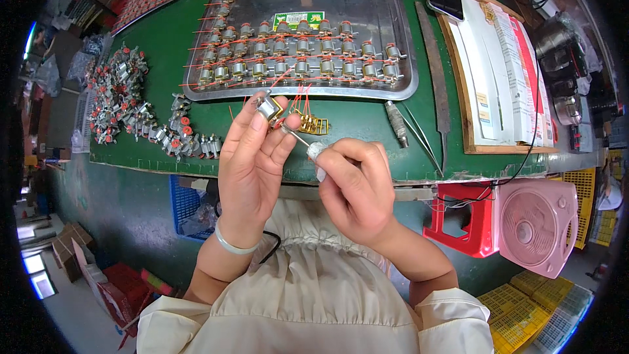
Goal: The recorder is assembling small electric motors by attaching components and using a screwdriver.
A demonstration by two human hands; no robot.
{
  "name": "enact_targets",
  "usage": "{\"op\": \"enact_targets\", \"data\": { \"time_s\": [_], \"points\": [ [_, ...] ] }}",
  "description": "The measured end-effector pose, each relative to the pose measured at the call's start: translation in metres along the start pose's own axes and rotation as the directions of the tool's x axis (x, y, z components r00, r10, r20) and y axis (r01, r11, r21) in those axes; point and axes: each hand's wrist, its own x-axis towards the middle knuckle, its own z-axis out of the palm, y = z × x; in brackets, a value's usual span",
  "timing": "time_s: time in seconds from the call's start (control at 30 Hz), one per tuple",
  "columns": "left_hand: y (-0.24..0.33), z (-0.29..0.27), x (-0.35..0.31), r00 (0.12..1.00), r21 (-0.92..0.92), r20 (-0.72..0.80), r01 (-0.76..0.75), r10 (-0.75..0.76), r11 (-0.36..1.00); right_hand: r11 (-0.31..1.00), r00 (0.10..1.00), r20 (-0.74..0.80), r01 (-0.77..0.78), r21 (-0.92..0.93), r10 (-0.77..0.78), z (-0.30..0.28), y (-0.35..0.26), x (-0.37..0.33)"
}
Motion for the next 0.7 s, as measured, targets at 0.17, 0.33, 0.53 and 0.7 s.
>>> {"op": "enact_targets", "data": {
  "time_s": [0.17, 0.33, 0.53, 0.7],
  "points": [
    [0.001, 0.0, 0.002, 1.0, -0.011, -0.007, -0.006, 0.006, 1.0, 0.999, 0.998, -0.06, -0.022, 0.027, 0.023, 0.007, -0.001, -0.001],
    [0.001, -0.001, 0.003, 0.999, 0.006, -0.037, -0.024, 0.024, 1.0, 0.999, 1.0, 0.003, -0.008, -0.051, 0.009, 0.009, -0.001, -0.001],
    [0.002, -0.004, 0.002, 0.995, 0.114, -0.02, -0.096, 0.098, 0.989, 0.5, 0.758, 0.375, -0.64, 0.583, 0.534, -0.001, -0.004, -0.003],
    [0.005, -0.005, 0.001, 0.996, 0.134, 0.051, -0.081, 0.075, 0.988, 0.181, 0.59, 0.619, -0.783, 0.595, 0.518, -0.01, -0.002, 0.012]
  ]
}}
